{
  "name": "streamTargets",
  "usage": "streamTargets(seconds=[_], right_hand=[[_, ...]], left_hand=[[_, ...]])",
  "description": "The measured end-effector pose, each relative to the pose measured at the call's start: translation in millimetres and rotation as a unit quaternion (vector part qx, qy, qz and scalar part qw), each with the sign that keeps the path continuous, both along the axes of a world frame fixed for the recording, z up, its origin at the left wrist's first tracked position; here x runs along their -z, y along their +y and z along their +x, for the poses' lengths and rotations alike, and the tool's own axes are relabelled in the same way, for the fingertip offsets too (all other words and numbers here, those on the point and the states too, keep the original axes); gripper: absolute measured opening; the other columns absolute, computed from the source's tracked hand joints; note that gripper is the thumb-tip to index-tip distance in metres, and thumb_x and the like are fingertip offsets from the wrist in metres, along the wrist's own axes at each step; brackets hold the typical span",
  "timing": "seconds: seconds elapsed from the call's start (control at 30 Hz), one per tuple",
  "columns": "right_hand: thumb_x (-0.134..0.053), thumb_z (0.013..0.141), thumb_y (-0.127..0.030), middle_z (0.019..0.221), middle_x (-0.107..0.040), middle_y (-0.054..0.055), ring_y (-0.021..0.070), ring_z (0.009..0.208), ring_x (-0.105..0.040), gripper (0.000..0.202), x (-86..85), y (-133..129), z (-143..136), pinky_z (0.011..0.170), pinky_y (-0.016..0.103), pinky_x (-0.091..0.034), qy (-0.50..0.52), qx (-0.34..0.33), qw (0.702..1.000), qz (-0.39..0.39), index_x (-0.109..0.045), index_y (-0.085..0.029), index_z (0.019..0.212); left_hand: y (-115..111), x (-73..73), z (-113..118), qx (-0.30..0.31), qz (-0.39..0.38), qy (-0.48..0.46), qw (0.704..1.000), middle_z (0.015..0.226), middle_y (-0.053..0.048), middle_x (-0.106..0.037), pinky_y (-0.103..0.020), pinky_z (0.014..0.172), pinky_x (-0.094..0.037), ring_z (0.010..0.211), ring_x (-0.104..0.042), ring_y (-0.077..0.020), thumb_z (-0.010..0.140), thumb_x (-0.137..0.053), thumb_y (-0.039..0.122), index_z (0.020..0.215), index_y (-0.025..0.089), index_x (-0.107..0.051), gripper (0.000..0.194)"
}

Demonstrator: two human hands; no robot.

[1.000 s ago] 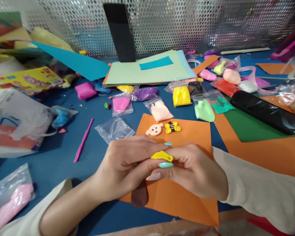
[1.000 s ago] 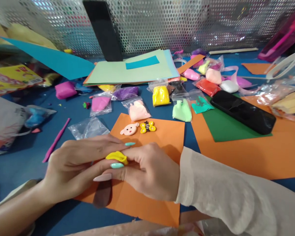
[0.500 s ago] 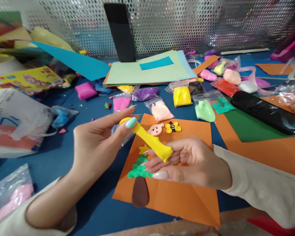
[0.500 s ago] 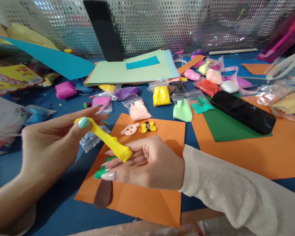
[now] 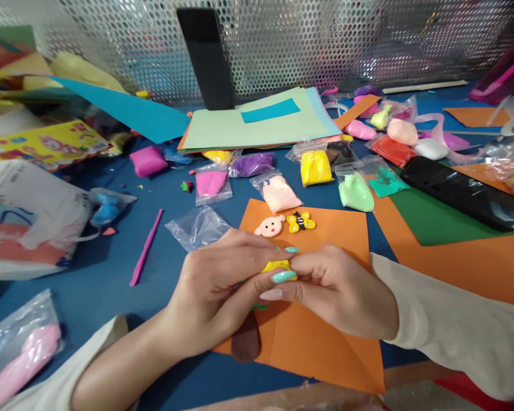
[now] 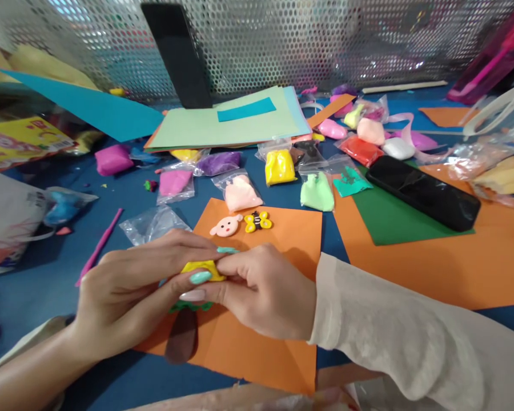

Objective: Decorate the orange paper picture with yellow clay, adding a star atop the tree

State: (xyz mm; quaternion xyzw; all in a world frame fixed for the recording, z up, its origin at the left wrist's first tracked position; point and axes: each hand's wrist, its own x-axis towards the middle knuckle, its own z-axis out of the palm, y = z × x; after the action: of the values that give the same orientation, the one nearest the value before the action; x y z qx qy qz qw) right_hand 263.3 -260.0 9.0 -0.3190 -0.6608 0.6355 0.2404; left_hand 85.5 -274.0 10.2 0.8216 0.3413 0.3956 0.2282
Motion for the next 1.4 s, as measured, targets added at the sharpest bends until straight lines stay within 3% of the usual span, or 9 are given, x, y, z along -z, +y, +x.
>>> streamTargets(seconds=[0.17, 0.3, 0.5, 0.77, 0.9, 1.0, 1.13, 1.27, 1.4], right_hand=[[-0.06, 0.083, -0.042, 0.069, -0.063, 0.003, 0.0149, 0.069, -0.062, 0.033, 2.3, 3, -2, 0.075, 0.031, -0.054, 0.062, -0.01, 0.995, -0.077, -0.065, -0.011, 0.072], [-0.061, 0.08, -0.024, 0.081, -0.069, 0.007, 0.0199, 0.087, -0.068, 0.014, 0.8, 3, -2, 0.086, 0.034, -0.053, 0.086, -0.01, 0.99, -0.107, -0.066, -0.01, 0.082], [-0.067, 0.072, -0.01, 0.098, -0.067, 0.008, 0.0171, 0.096, -0.065, 0.024, -3.8, 1, -1, 0.088, 0.026, -0.052, 0.122, -0.015, 0.99, -0.067, -0.061, -0.01, 0.096], [-0.062, 0.082, -0.016, 0.084, -0.066, 0.005, 0.0148, 0.084, -0.064, 0.006, -3.8, -1, -1, 0.078, 0.024, -0.051, 0.075, -0.063, 0.994, -0.051, -0.06, -0.01, 0.083], [-0.047, 0.093, -0.021, 0.082, -0.065, 0.005, 0.013, 0.084, -0.062, 0.021, -5.6, 1, 1, 0.079, 0.024, -0.05, 0.052, -0.09, 0.994, -0.04, -0.06, -0.01, 0.081], [-0.038, 0.097, -0.023, 0.082, -0.063, 0.003, 0.0104, 0.085, -0.061, 0.028, -7.7, 2, 3, 0.083, 0.024, -0.048, 0.083, -0.094, 0.99, -0.066, -0.057, -0.013, 0.079], [-0.034, 0.098, -0.035, 0.066, -0.055, -0.001, 0.0079, 0.063, -0.055, 0.036, -8.4, 0, 5, 0.064, 0.021, -0.046, 0.05, -0.054, 0.995, -0.071, -0.049, -0.015, 0.072], [-0.033, 0.098, -0.037, 0.056, -0.039, -0.006, 0.0056, 0.05, -0.038, 0.039, -5.3, -2, 5, 0.051, 0.022, -0.032, 0.002, -0.047, 0.997, 0.058, -0.038, -0.018, 0.065], [-0.035, 0.098, -0.03, 0.059, -0.036, -0.006, 0.006, 0.051, -0.035, 0.033, -2.4, 0, 6, 0.052, 0.024, -0.028, -0.014, -0.06, 0.984, 0.165, -0.035, -0.018, 0.068]], left_hand=[[2, 0.3, -5, -0.113, -0.014, -0.015, 0.993, 0.077, 0.004, -0.072, -0.027, 0.062, -0.055, 0.07, -0.066, -0.0143, 0.086, -0.058, 0.021, 0.089, 0.028, -0.07, 0.015], [2, 1.2, -13, -0.193, -0.01, -0.053, 0.98, 0.086, 0.006, -0.073, -0.028, 0.064, -0.057, 0.07, -0.068, -0.0143, 0.081, -0.065, 0.03, 0.095, 0.032, -0.069, 0.015], [-4, -1.9, -11, -0.085, -0.04, 0.001, 0.996, 0.113, -0.001, -0.067, -0.033, 0.081, -0.058, 0.102, -0.064, -0.0206, 0.078, -0.067, 0.044, 0.124, 0.031, -0.054, 0.05], [-4, 3.9, -1, -0.054, 0.036, 0.036, 0.997, 0.095, -0.003, -0.071, -0.027, 0.078, -0.056, 0.091, -0.066, -0.0162, 0.084, -0.062, 0.035, 0.11, 0.021, -0.06, 0.03], [-5, 1.5, -3, -0.037, 0.118, 0.067, 0.99, 0.092, -0.004, -0.069, -0.03, 0.079, -0.053, 0.089, -0.064, -0.0165, 0.086, -0.06, 0.031, 0.112, 0.016, -0.055, 0.03], [-5, -1.2, -4, -0.046, 0.118, 0.065, 0.99, 0.092, -0.005, -0.064, -0.031, 0.073, -0.052, 0.084, -0.061, -0.0171, 0.082, -0.064, 0.037, 0.111, 0.015, -0.053, 0.038], [-5, -1.5, -7, -0.067, 0.109, 0.037, 0.991, 0.079, -0.003, -0.055, -0.032, 0.061, -0.046, 0.073, -0.054, -0.0161, 0.091, -0.047, 0.033, 0.093, 0.02, -0.052, 0.014], [-6, 0.6, -5, -0.011, 0.038, 0.07, 0.997, 0.069, 0.0, -0.05, -0.027, 0.055, -0.041, 0.062, -0.045, -0.0117, 0.096, -0.03, 0.023, 0.079, 0.019, -0.048, 0.025], [-9, 0.9, -2, 0.041, -0.036, 0.065, 0.996, 0.07, -0.001, -0.049, -0.026, 0.055, -0.04, 0.061, -0.044, -0.0117, 0.095, -0.03, 0.02, 0.078, 0.019, -0.047, 0.023]])
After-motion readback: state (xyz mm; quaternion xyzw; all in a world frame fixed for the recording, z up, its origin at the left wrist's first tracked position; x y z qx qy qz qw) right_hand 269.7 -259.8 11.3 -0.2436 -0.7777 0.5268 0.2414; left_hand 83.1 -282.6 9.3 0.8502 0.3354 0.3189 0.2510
